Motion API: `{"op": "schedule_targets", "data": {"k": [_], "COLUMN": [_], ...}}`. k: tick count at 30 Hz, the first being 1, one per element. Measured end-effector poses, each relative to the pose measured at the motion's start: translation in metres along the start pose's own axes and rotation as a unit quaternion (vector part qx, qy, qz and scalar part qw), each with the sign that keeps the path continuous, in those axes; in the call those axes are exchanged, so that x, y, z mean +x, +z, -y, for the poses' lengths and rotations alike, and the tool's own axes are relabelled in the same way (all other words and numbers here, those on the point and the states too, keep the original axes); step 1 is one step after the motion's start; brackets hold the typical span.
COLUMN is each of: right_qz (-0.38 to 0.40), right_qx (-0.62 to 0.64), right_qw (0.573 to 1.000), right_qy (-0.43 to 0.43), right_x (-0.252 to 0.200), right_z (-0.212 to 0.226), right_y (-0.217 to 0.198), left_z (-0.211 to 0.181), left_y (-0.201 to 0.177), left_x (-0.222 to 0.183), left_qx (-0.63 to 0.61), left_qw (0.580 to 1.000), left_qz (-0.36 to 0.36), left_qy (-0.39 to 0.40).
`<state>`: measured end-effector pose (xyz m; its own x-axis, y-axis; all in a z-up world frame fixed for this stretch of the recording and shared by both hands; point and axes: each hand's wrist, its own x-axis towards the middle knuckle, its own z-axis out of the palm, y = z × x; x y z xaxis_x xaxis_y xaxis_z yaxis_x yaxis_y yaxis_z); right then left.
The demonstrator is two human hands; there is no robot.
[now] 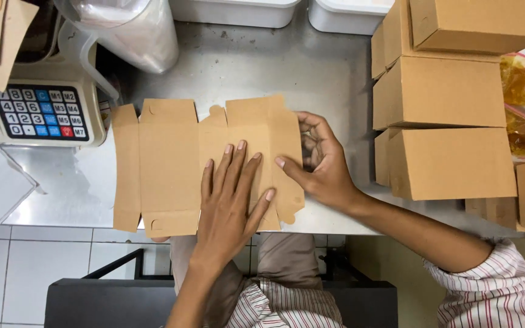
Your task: The person assembles a flat cardboard box by folding along pre-cut lines and securing flaps with adhesive tape. The person folds the side panels, tucks tabs into slots, and tapes the seams to form a finished box.
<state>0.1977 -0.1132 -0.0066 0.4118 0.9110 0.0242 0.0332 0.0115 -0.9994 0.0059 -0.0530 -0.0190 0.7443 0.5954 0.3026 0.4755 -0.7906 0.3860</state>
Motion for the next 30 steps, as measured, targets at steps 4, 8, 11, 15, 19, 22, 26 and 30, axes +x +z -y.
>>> {"op": "schedule_targets", "data": {"k": [4, 8, 11, 15, 19, 22, 26, 30], "right_qz": [-0.002, 0.048, 0.084, 0.128, 0.134, 0.110, 0.081, 0.088], "right_qx": [-0.042, -0.064, -0.193, -0.340, -0.343, -0.363, -0.414, -0.423], "right_qw": [0.999, 0.994, 0.967, 0.900, 0.898, 0.894, 0.871, 0.873], "right_qy": [-0.031, -0.071, -0.145, -0.242, -0.242, -0.239, -0.251, -0.226], "right_x": [0.002, 0.003, 0.006, 0.008, 0.010, 0.014, 0.018, 0.022], "right_z": [0.003, 0.000, -0.001, -0.005, -0.006, -0.009, -0.013, -0.014], "right_y": [-0.006, -0.009, -0.010, -0.009, -0.007, -0.007, -0.010, -0.011], "left_z": [0.001, 0.004, 0.001, 0.003, 0.007, 0.008, 0.007, 0.007], "left_y": [-0.003, -0.007, -0.013, -0.021, -0.022, -0.019, -0.014, -0.009], "left_x": [0.002, 0.001, 0.003, 0.003, 0.000, -0.001, -0.002, -0.002], "left_qx": [0.002, -0.052, -0.112, -0.173, -0.208, -0.218, -0.171, -0.101], "left_qw": [1.000, 0.997, 0.991, 0.983, 0.977, 0.975, 0.985, 0.995], "left_qz": [0.008, 0.052, 0.061, 0.066, 0.053, 0.042, 0.031, 0.020], "left_qy": [0.003, -0.015, -0.033, -0.022, -0.015, -0.016, -0.020, -0.005]}}
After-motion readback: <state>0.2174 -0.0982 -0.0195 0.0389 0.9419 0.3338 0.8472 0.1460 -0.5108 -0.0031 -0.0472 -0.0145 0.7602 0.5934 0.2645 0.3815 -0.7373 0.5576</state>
